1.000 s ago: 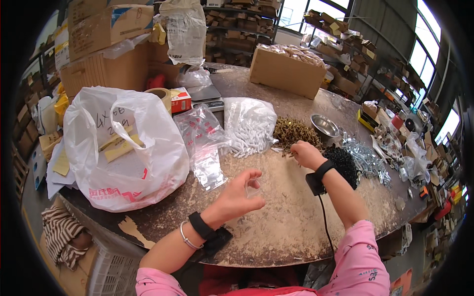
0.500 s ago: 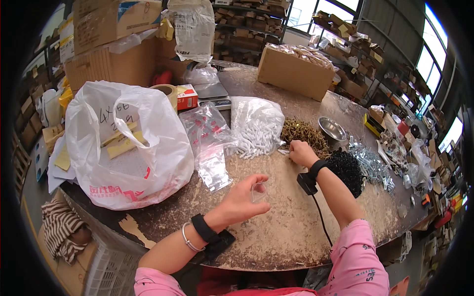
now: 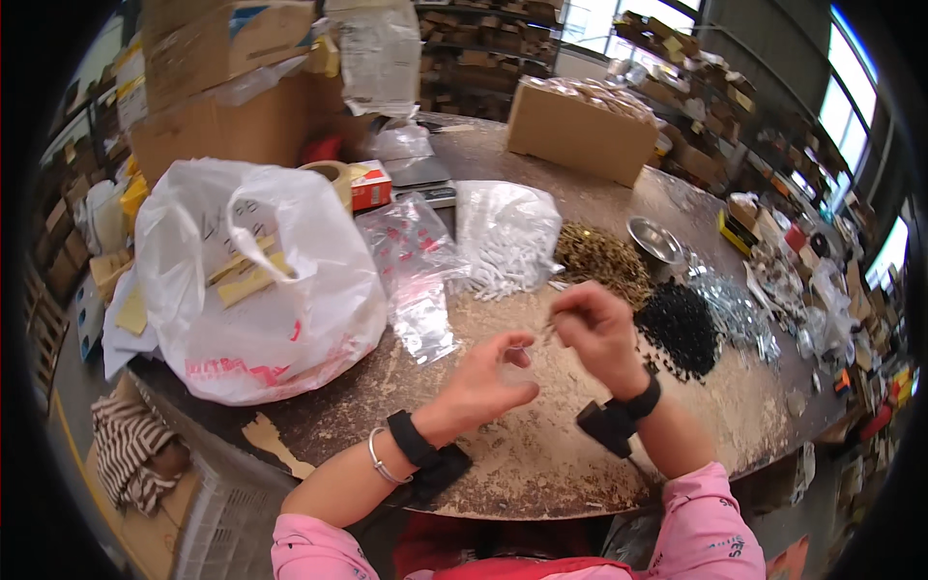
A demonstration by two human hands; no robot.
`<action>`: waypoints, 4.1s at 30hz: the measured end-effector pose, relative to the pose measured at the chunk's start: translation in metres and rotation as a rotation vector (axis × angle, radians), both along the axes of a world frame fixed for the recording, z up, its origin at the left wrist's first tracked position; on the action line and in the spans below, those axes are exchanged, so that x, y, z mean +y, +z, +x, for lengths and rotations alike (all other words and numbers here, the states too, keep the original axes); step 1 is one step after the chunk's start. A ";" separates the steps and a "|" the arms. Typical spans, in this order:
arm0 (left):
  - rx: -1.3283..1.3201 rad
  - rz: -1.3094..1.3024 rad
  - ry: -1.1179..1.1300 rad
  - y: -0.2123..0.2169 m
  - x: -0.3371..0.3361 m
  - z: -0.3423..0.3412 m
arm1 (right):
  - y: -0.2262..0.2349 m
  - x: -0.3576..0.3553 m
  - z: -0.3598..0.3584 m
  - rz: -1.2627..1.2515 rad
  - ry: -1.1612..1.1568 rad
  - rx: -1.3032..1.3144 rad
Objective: Sorting small black and silver hardware components on a workbench and placing them into individual small plastic bags.
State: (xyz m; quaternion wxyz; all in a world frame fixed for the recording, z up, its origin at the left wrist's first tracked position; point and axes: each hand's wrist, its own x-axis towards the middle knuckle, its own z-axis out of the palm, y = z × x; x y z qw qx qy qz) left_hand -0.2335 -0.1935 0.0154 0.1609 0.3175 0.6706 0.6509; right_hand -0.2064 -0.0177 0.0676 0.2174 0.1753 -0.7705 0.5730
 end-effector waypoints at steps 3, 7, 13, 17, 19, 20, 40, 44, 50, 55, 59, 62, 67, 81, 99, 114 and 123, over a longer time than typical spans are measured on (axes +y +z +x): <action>-0.037 0.139 -0.050 0.004 0.013 0.005 | 0.006 -0.018 0.021 0.346 0.065 0.134; -0.095 0.144 -0.095 0.004 0.006 0.006 | 0.007 0.016 0.038 0.341 -0.039 0.168; -0.038 0.104 -0.149 0.006 0.008 0.010 | -0.009 0.152 0.051 0.773 -0.425 -0.311; -0.062 0.053 -0.163 0.009 0.007 0.012 | -0.027 0.172 0.041 1.097 -0.470 -0.518; -0.053 0.048 -0.159 0.008 0.007 0.011 | -0.027 0.167 0.031 1.182 -0.485 -0.646; -0.050 0.044 -0.159 0.007 0.006 0.011 | -0.027 0.165 0.024 1.217 -0.492 -0.681; -0.067 0.097 -0.150 0.000 0.013 0.018 | 0.033 -0.012 0.042 0.587 0.004 0.105; 0.021 0.101 -0.161 0.006 0.025 0.019 | 0.025 -0.013 0.053 0.705 -0.098 0.148; -0.205 0.120 -0.080 0.022 0.014 0.035 | 0.023 0.064 0.097 0.615 -0.293 0.047; -0.214 0.060 -0.079 0.015 0.017 0.031 | -0.012 0.217 0.138 0.588 -0.670 -0.324; -0.252 -0.020 -0.045 0.023 0.028 0.031 | -0.037 0.361 0.159 0.793 -1.081 -0.443; -0.265 -0.032 -0.008 0.027 0.027 0.032 | -0.047 0.404 0.141 0.818 -1.232 -0.541; -0.215 -0.074 0.016 0.029 0.027 0.035 | -0.055 0.414 0.126 0.734 -1.326 -0.795; -0.158 -0.058 -0.127 0.029 0.041 0.037 | -0.028 0.390 0.167 0.280 -0.943 -0.798; -0.176 -0.119 -0.068 0.031 0.039 0.043 | -0.009 0.387 0.192 0.373 -1.119 -0.355; -0.157 -0.029 -0.106 0.027 0.020 0.044 | -0.045 0.314 0.245 0.773 -0.877 -0.484; -0.145 -0.042 -0.127 0.026 0.023 0.044 | -0.037 0.298 0.204 1.093 -0.710 -0.452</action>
